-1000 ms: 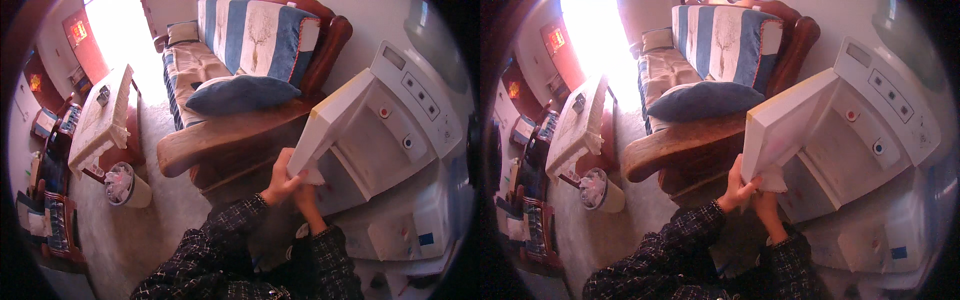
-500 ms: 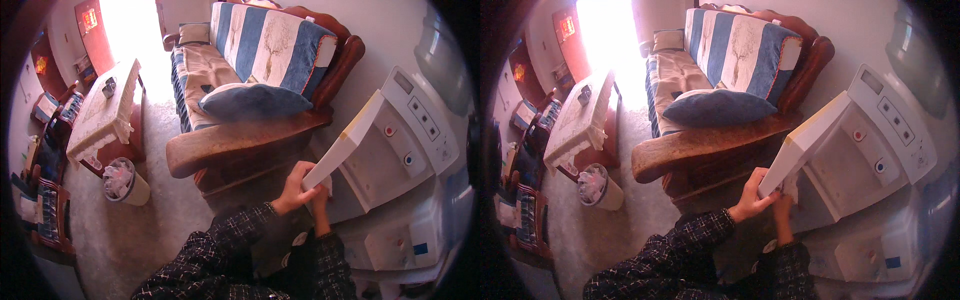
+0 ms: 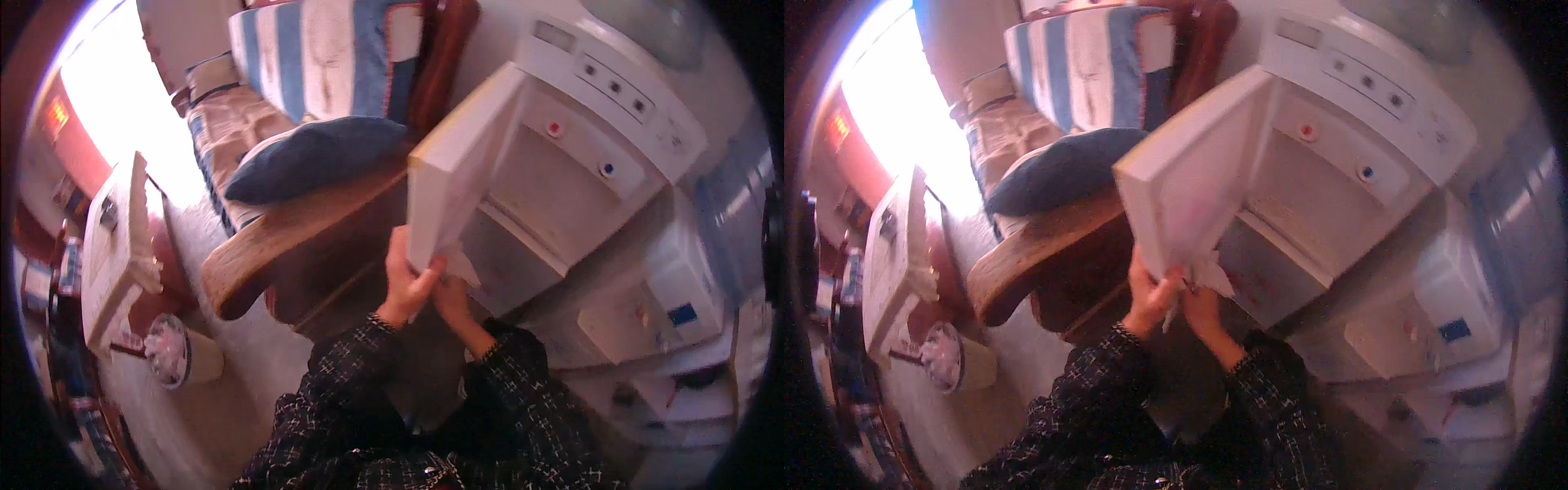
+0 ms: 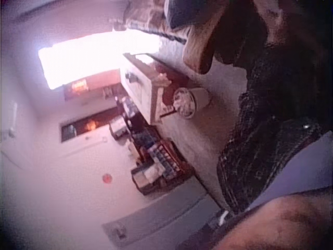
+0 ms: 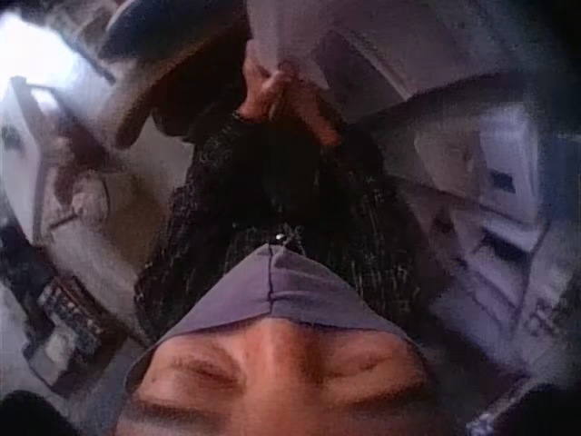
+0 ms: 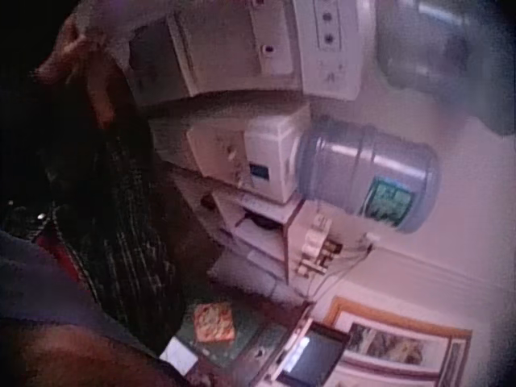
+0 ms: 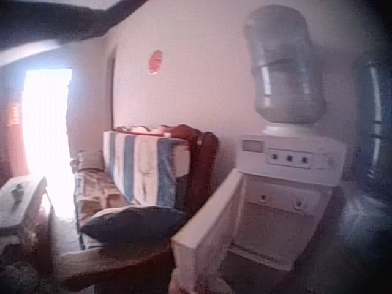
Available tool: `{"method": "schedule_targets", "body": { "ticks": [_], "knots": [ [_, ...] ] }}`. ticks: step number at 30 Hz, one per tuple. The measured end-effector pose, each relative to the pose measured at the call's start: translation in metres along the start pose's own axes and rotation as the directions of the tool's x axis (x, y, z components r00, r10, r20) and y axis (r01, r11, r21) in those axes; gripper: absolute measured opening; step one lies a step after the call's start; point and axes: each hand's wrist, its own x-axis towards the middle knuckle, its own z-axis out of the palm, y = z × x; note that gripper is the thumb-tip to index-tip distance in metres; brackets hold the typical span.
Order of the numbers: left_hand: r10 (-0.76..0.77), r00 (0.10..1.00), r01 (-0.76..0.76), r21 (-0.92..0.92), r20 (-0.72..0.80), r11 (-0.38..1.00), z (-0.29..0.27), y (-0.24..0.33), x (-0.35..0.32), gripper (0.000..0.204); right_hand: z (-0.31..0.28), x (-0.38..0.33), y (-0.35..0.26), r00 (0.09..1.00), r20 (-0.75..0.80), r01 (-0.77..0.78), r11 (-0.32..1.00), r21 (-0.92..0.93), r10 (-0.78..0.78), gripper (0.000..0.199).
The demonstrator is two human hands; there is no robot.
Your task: The person wipes the exterior of a large water dispenser bottle with a white cloth. They then move to a white water cooler, wiping the front panel and the interior of the dispenser door. The person cleans the control buttons and the drip tray area before wiping the lower vent and closing the door.
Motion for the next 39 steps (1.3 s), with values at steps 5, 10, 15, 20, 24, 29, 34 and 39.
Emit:
{"method": "schedule_targets", "body": {
  "ticks": [5, 10, 15, 20, 24, 29, 34, 39],
  "knots": [
    [-0.087, 0.996, 0.086, 0.023, 0.021, 0.996, -0.009, 0.016, 0.0, 0.048, -0.006, 0.044, -0.014, 0.991, -0.048, -0.131, 0.962, -0.24, 0.123, 0.043],
    [-0.042, 0.996, 0.037, 0.065, 0.078, 0.997, -0.001, 0.006, -0.004, 0.053, -0.05, 0.111, 0.043, 0.977, -0.085, -0.214, 0.899, -0.381, 0.196, 0.041],
    [-0.046, 0.998, 0.043, 0.065, 0.045, 0.997, -0.02, 0.0, -0.011, 0.053, -0.027, 0.081, -0.007, 0.903, 0.092, -0.402, 0.751, 0.524, 0.42, 0.041],
    [-0.03, 0.999, 0.03, -0.015, 0.013, 0.999, -0.016, -0.009, -0.006, 0.053, -0.016, 0.043, 0.0, 0.926, 0.159, -0.376, 0.859, 0.346, 0.342, 0.038],
    [-0.046, 0.999, 0.046, -0.01, 0.02, 0.999, -0.024, -0.015, -0.006, 0.051, 0.001, -0.018, -0.014, 0.812, 0.464, -0.509, 0.817, 0.27, 0.353, 0.034],
    [-0.101, 0.995, 0.101, -0.031, -0.005, 0.994, -0.02, -0.015, -0.01, 0.051, -0.001, -0.06, -0.069, 0.449, 0.788, -0.81, 0.564, 0.16, 0.422, 0.039],
    [-0.055, 0.991, 0.05, 0.044, 0.124, 0.998, -0.019, -0.011, -0.007, 0.052, 0.018, -0.068, -0.011, 0.569, 0.75, -0.811, 0.082, 0.579, 0.337, 0.037],
    [-0.173, 0.97, 0.166, 0.055, 0.171, 0.985, -0.036, -0.015, -0.007, 0.047, 0.008, -0.044, -0.039, 0.64, 0.624, -0.662, -0.089, 0.744, 0.45, 0.035]
  ]
}}
